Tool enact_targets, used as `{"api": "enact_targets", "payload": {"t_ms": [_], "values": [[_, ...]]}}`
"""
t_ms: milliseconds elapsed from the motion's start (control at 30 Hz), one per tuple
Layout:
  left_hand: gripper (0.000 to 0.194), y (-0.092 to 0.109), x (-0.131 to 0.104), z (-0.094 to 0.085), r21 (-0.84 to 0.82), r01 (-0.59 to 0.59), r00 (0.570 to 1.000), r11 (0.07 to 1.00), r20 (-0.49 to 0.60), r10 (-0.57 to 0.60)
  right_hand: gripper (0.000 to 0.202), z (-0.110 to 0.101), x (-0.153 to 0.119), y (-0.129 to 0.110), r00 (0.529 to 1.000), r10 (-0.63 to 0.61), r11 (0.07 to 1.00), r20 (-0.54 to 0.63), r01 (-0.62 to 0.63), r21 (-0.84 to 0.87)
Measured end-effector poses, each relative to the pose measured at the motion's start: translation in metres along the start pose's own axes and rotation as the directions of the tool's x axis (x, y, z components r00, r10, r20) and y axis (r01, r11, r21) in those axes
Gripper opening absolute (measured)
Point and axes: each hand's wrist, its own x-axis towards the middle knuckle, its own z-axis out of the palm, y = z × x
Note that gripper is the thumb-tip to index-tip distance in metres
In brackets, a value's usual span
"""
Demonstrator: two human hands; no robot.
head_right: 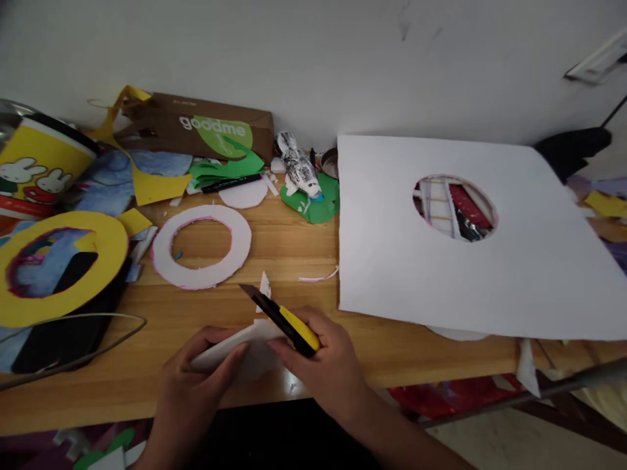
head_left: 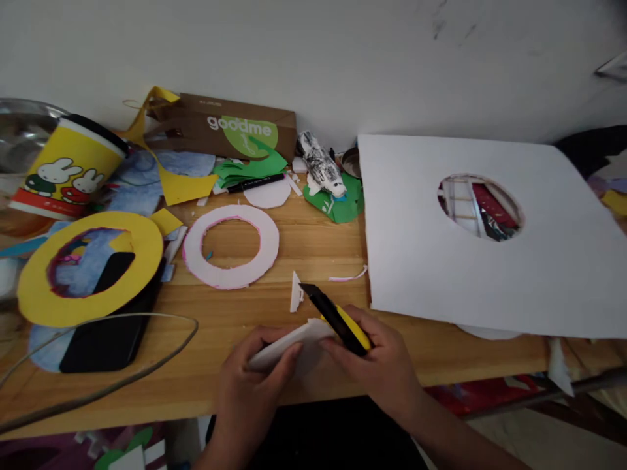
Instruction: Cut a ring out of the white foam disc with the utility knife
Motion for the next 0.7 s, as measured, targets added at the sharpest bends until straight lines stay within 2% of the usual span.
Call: {"api": "enact_targets", "payload": {"t_ms": [100, 200, 267, 333, 433, 500, 567, 600, 700], "values": [[0.008, 0.003, -0.002, 0.004, 0.050, -0.027, 0.998, 0.998, -0.051, 0.029, 0.010, 0.014, 0.000, -0.005, 0.996, -0.041, 0.999, -0.079, 0.040, -0.022], [0.005, 0.003, -0.007, 0.005, 0.148, -0.159, 0.981, 0.976, -0.089, 0.173, 0.007, 0.022, -0.004, -0.007, 0.970, -0.170, 0.983, -0.171, 0.154, -0.099], [0.015, -0.001, -0.011, 0.004, 0.213, -0.315, 0.940, 0.925, -0.066, 0.335, 0.012, 0.021, -0.012, -0.004, 0.939, -0.262, 0.959, -0.221, 0.228, -0.169], [0.029, -0.009, -0.011, 0.000, 0.257, -0.482, 0.867, 0.838, 0.000, 0.498, 0.024, 0.015, -0.025, 0.004, 0.903, -0.362, 0.918, -0.229, 0.303, -0.256], [0.039, -0.018, -0.006, -0.008, 0.260, -0.657, 0.749, 0.707, 0.127, 0.650, 0.054, 0.007, -0.044, 0.020, 0.858, -0.504, 0.812, -0.103, 0.430, -0.394], [0.043, -0.020, -0.002, -0.012, 0.226, -0.721, 0.692, 0.655, 0.186, 0.697, 0.063, 0.004, -0.051, 0.028, 0.786, -0.618, 0.699, -0.024, 0.534, -0.475], [0.048, -0.018, 0.000, -0.013, 0.203, -0.752, 0.658, 0.627, 0.190, 0.729, 0.065, 0.005, -0.053, 0.033, 0.726, -0.684, 0.600, 0.066, 0.612, -0.515], [0.051, -0.016, 0.001, -0.012, 0.201, -0.761, 0.648, 0.617, 0.176, 0.741, 0.065, 0.006, -0.053, 0.035, 0.717, -0.690, 0.572, 0.101, 0.625, -0.531], [0.055, -0.011, 0.001, -0.009, 0.226, -0.755, 0.648, 0.616, 0.115, 0.753, 0.063, 0.007, -0.052, 0.038, 0.747, -0.656, 0.567, 0.105, 0.580, -0.585]]}}
